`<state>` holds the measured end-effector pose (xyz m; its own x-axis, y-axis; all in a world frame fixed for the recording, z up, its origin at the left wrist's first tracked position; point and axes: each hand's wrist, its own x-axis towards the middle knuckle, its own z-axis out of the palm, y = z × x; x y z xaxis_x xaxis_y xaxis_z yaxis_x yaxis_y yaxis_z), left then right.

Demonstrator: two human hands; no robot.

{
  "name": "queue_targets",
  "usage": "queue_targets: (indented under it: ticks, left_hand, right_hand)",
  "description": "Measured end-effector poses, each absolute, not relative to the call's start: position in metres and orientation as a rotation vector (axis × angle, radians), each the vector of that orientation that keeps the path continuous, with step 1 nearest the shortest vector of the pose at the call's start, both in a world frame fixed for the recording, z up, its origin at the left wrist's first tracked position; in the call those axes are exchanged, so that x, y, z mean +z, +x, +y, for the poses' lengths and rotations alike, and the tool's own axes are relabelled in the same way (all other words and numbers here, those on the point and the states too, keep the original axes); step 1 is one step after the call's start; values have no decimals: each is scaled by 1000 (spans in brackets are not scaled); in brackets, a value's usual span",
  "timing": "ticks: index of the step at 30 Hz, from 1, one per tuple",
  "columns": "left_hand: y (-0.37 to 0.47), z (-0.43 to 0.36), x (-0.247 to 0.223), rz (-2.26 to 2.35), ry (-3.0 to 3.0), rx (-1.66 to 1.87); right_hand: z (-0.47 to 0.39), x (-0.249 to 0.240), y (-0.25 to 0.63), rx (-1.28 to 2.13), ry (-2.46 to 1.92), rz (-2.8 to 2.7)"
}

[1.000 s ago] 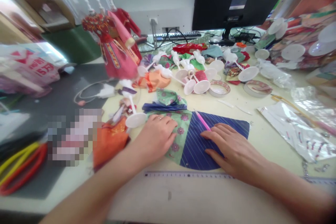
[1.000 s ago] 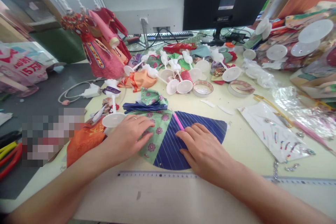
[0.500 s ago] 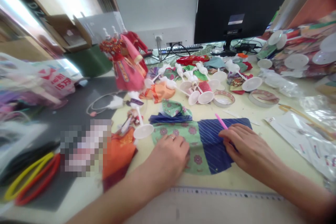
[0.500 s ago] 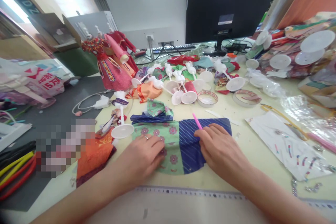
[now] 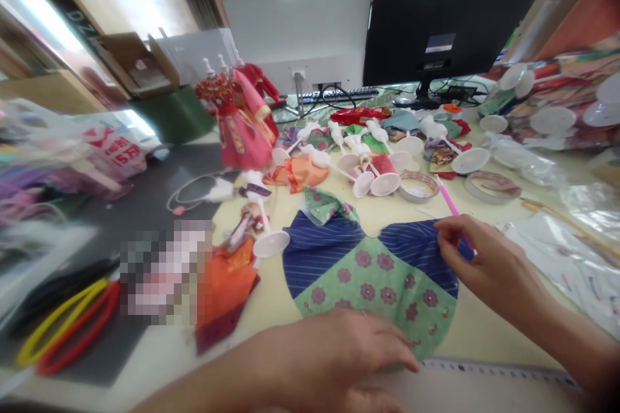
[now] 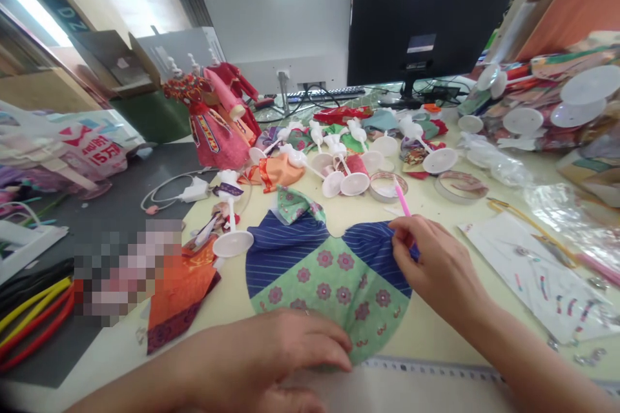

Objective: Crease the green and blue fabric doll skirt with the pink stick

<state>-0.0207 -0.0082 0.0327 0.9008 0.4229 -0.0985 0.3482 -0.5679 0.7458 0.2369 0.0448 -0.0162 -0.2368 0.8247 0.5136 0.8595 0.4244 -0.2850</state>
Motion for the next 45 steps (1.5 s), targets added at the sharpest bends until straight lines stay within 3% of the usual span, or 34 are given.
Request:
queue_targets:
  ticks: [6, 11, 45]
  left_hand:
    - [-35, 9, 38, 1011, 2350, 330]
    - [-45, 25, 25, 1342, 2621, 154]
    - [-40, 9, 37, 1171, 2473, -138]
  right_hand:
    - [46, -10, 239, -46, -1463, -2027]
    - [46, -9, 240, -42, -1480, -1986]
    - [48, -13, 243, -77, -1491, -1956]
